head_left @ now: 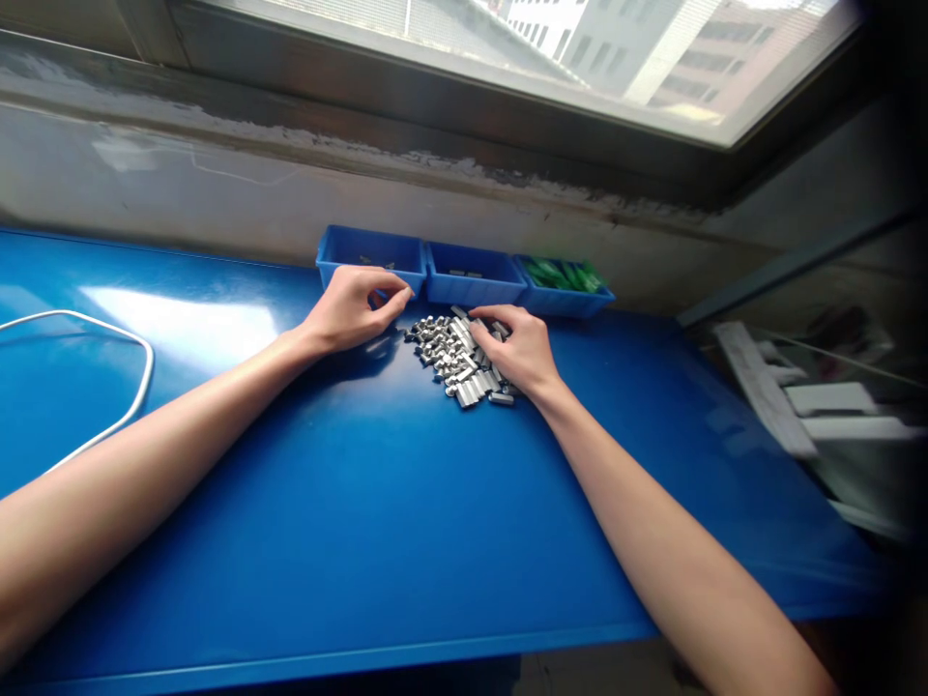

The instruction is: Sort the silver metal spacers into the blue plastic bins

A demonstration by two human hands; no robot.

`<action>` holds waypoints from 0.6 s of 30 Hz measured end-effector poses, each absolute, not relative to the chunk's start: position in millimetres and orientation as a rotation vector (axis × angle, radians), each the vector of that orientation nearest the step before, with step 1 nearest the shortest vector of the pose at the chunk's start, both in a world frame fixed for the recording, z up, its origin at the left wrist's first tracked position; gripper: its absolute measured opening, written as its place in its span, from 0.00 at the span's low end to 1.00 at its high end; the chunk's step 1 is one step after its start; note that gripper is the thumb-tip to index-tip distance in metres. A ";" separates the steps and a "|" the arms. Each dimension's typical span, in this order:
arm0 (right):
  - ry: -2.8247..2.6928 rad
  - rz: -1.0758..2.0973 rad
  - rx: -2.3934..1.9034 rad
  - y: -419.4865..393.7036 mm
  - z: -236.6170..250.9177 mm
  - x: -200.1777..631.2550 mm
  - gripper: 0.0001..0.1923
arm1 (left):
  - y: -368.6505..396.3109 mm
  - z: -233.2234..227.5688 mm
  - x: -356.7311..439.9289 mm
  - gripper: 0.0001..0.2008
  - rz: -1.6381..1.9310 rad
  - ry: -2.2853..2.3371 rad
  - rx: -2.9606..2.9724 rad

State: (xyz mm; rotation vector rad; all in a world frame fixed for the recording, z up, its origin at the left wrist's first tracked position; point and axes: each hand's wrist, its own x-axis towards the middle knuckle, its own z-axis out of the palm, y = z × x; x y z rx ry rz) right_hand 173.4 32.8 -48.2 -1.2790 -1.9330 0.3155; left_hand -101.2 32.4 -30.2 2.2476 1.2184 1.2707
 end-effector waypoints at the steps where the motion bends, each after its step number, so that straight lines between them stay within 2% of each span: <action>1: -1.946 0.335 -1.277 33.0 -48.7 173.3 0.10 | 32.5 -34.6 -102.0 0.16 1.262 1.225 2.294; 6: -1.895 0.430 -1.203 35.1 -51.1 173.0 0.09 | 33.1 -44.9 -106.5 0.15 1.242 1.257 2.358; 18: -1.677 0.416 -1.074 33.2 -50.4 173.4 0.09 | 32.4 -45.2 -107.1 0.15 1.244 1.185 2.376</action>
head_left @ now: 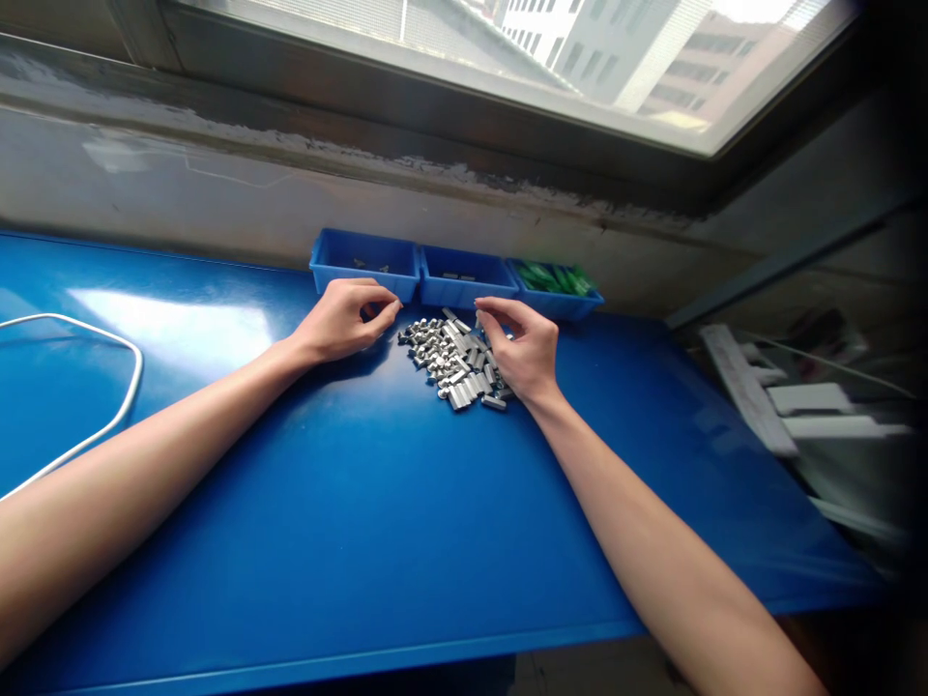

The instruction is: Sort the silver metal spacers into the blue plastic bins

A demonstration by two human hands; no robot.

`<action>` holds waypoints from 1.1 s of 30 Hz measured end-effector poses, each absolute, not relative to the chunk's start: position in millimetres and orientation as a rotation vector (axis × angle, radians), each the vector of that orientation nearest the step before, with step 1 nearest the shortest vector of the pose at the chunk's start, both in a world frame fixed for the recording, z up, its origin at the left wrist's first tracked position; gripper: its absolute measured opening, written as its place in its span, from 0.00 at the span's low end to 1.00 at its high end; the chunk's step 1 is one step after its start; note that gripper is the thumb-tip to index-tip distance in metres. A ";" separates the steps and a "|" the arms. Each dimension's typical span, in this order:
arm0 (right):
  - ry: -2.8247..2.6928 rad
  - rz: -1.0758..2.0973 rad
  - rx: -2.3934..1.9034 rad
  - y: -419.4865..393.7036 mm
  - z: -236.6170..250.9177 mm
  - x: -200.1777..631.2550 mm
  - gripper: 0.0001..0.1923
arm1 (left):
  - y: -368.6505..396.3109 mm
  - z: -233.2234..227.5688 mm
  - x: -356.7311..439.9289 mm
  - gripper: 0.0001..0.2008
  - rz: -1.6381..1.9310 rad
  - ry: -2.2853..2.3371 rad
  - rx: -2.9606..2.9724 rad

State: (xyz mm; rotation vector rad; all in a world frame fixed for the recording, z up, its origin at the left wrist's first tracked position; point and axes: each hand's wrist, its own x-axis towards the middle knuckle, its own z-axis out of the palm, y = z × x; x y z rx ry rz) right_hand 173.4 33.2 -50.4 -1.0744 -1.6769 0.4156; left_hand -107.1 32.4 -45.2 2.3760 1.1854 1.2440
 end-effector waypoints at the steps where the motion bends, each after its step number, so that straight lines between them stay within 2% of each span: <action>1: -1.619 0.462 -1.059 35.0 -51.8 173.8 0.10 | 32.1 -44.9 -107.3 0.15 1.233 1.172 2.385; 7: -1.456 0.652 -1.010 43.0 -49.0 174.7 0.15 | 29.7 -42.3 -108.6 0.15 1.145 1.087 2.435; 12: -1.492 0.590 -1.049 59.4 -29.5 170.0 0.12 | 27.1 -40.0 -109.2 0.17 1.016 0.969 2.517; 18: -1.470 0.495 -1.078 96.3 -16.8 169.8 0.13 | 25.3 -38.5 -109.5 0.12 0.977 0.913 2.515; 25: -1.542 0.489 -1.110 60.5 -32.0 171.7 0.06 | 27.5 -42.0 -109.5 0.07 1.012 0.898 2.526; 33: -1.627 0.530 -1.137 46.6 -53.0 173.2 0.08 | 31.3 -45.2 -110.9 0.08 1.010 0.918 2.544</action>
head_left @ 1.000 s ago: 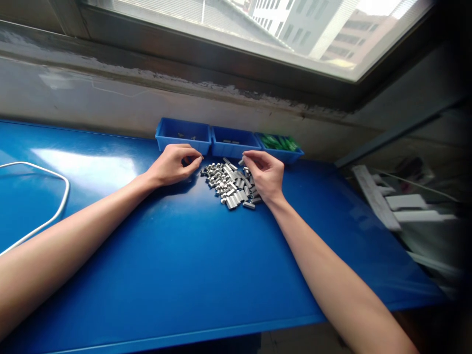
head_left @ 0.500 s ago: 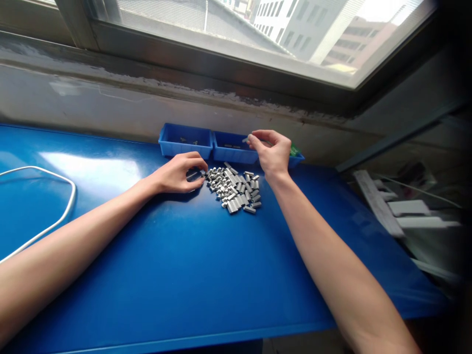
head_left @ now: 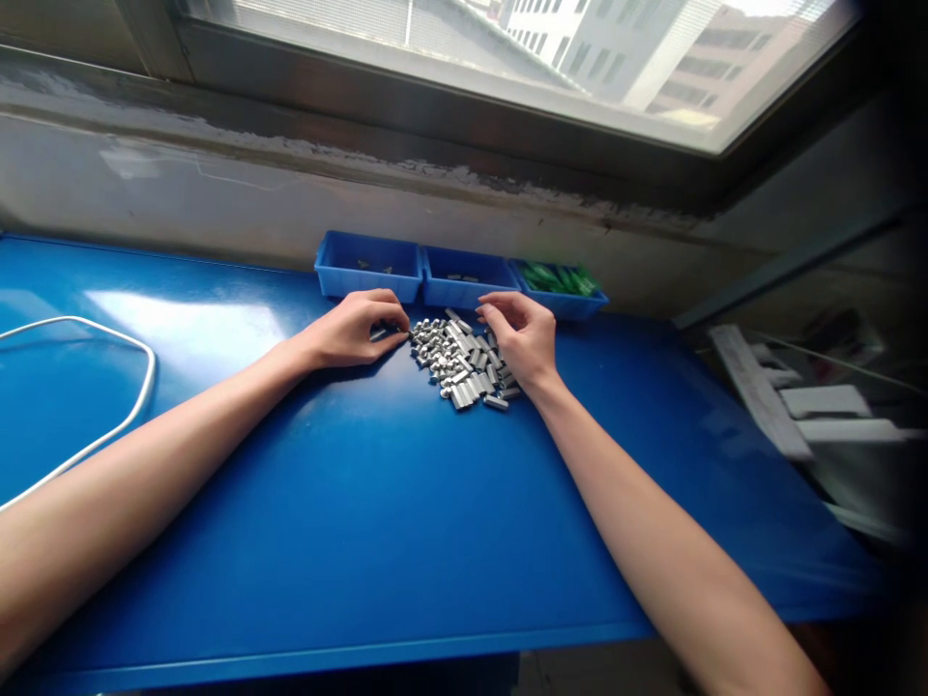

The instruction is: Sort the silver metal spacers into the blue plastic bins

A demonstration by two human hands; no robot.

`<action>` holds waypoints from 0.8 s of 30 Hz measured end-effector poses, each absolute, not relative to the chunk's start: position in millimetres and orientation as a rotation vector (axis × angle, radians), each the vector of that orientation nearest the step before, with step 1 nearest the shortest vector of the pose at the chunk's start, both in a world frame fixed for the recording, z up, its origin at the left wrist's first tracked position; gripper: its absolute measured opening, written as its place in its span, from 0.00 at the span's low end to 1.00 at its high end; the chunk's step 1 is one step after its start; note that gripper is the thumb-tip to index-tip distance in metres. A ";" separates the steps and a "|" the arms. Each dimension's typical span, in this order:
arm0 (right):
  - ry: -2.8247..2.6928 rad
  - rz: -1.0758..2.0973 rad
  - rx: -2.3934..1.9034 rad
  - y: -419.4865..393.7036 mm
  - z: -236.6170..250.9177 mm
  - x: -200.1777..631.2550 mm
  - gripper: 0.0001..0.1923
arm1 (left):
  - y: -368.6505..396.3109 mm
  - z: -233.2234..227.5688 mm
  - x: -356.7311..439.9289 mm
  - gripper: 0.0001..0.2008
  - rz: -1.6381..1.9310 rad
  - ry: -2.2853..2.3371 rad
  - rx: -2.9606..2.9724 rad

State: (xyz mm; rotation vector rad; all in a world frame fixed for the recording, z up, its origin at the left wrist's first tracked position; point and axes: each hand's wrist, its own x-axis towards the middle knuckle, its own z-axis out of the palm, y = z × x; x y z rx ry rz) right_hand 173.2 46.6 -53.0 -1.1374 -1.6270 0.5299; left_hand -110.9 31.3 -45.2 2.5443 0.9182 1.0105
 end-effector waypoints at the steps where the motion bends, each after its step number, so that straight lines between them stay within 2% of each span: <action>1: -1.618 0.543 -1.137 47.1 -52.9 173.2 0.08 | 32.1 -45.8 -111.1 0.08 1.000 0.933 2.545; 16: -1.670 0.570 -1.148 42.0 -47.2 170.9 0.09 | 36.1 -51.0 -112.2 0.11 0.993 1.042 2.497; 24: -1.752 0.523 -1.138 39.6 -45.1 172.1 0.09 | 32.9 -46.0 -110.5 0.10 1.176 1.037 2.292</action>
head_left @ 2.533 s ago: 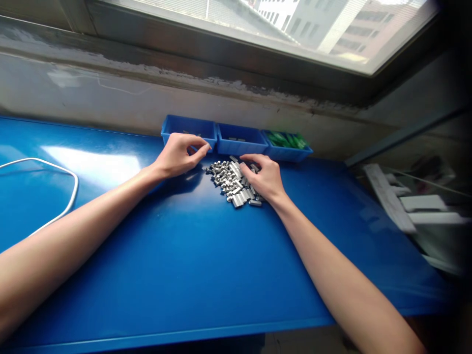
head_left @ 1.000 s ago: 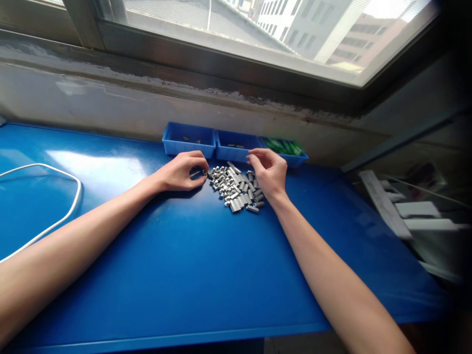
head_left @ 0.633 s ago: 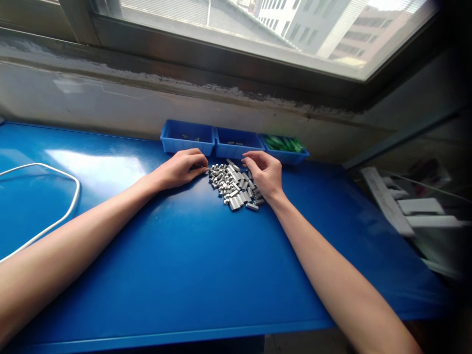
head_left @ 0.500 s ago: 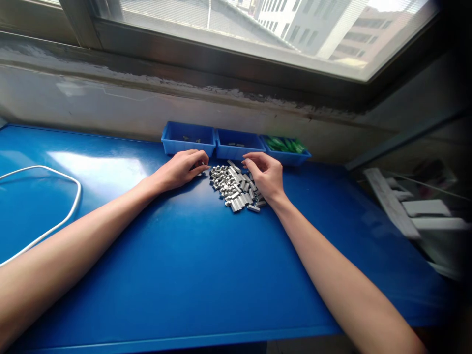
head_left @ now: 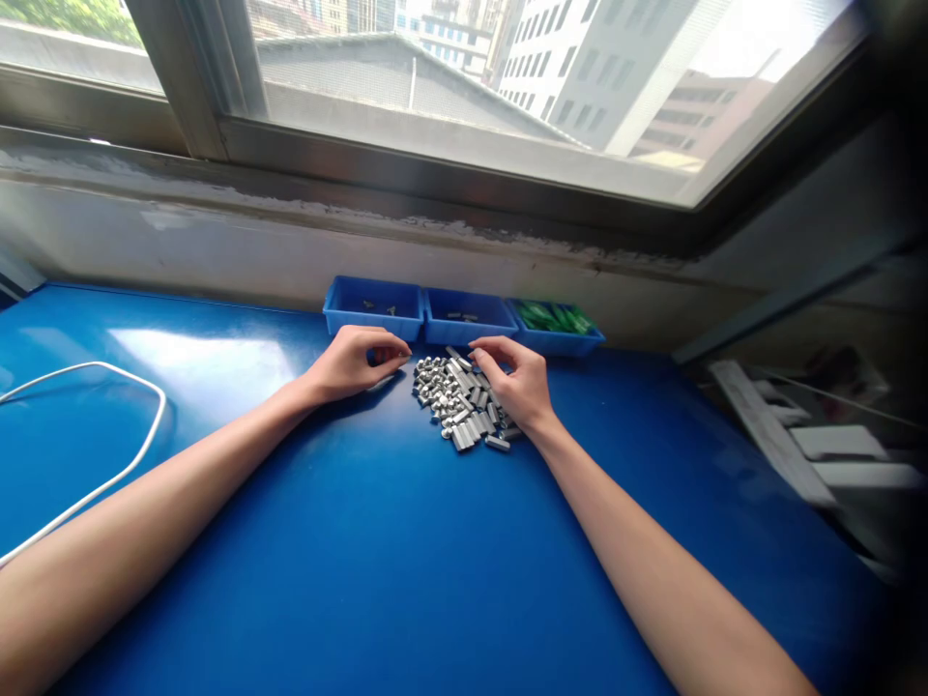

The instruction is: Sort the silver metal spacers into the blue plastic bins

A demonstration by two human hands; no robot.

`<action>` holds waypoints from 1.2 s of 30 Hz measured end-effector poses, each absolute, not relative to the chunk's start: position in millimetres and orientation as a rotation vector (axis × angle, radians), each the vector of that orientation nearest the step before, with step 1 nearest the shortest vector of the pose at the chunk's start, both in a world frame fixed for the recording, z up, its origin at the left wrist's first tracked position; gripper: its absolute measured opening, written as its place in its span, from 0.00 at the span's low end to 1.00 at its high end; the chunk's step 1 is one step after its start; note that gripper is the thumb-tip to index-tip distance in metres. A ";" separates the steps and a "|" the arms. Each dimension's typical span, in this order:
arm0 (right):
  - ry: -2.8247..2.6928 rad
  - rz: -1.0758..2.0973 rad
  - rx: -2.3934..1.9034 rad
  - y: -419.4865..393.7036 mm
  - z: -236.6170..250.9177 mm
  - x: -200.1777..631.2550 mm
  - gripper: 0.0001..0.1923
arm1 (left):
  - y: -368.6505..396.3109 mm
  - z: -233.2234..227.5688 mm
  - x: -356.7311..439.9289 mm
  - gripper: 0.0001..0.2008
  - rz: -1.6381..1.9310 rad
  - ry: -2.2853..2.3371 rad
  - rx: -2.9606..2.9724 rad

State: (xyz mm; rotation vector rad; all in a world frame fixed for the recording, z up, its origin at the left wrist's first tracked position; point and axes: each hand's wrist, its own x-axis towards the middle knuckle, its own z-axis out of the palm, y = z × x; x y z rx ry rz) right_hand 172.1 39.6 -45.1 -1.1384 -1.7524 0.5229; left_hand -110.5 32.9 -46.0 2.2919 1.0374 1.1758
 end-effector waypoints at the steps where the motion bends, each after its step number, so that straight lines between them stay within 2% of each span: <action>1: -1.771 0.515 -1.132 39.1 -44.6 172.1 0.09 | 32.3 -45.3 -109.9 0.10 1.184 1.032 2.253; 6: -1.817 0.484 -1.116 38.4 -43.4 171.4 0.09 | 32.7 -41.3 -106.2 0.15 1.319 1.115 1.896; 10: -1.811 0.478 -1.107 38.9 -43.4 171.1 0.08 | 37.8 -34.8 -101.4 0.25 1.539 1.143 1.541; 14: -1.825 0.439 -1.117 38.2 -42.1 170.7 0.08 | 39.9 -30.3 -98.3 0.34 1.581 1.091 1.378; 16: -1.853 0.390 -1.115 38.3 -42.3 170.5 0.08 | 38.5 -31.5 -98.3 0.32 1.550 1.076 1.433; 20: -1.937 0.313 -1.132 40.8 -45.4 170.6 0.07 | 34.3 -38.4 -99.7 0.18 1.433 1.092 1.654; 22: -1.969 0.303 -1.159 42.6 -47.1 170.6 0.08 | 33.2 -41.0 -99.9 0.15 1.350 1.125 1.731; 29: -2.097 0.303 -1.191 44.3 -45.5 168.0 0.12 | 32.9 -42.4 -100.0 0.15 1.217 1.198 1.924; 36: -2.005 0.285 -1.216 44.4 -48.1 169.5 0.09 | 33.1 -43.0 -100.2 0.15 1.204 1.193 1.938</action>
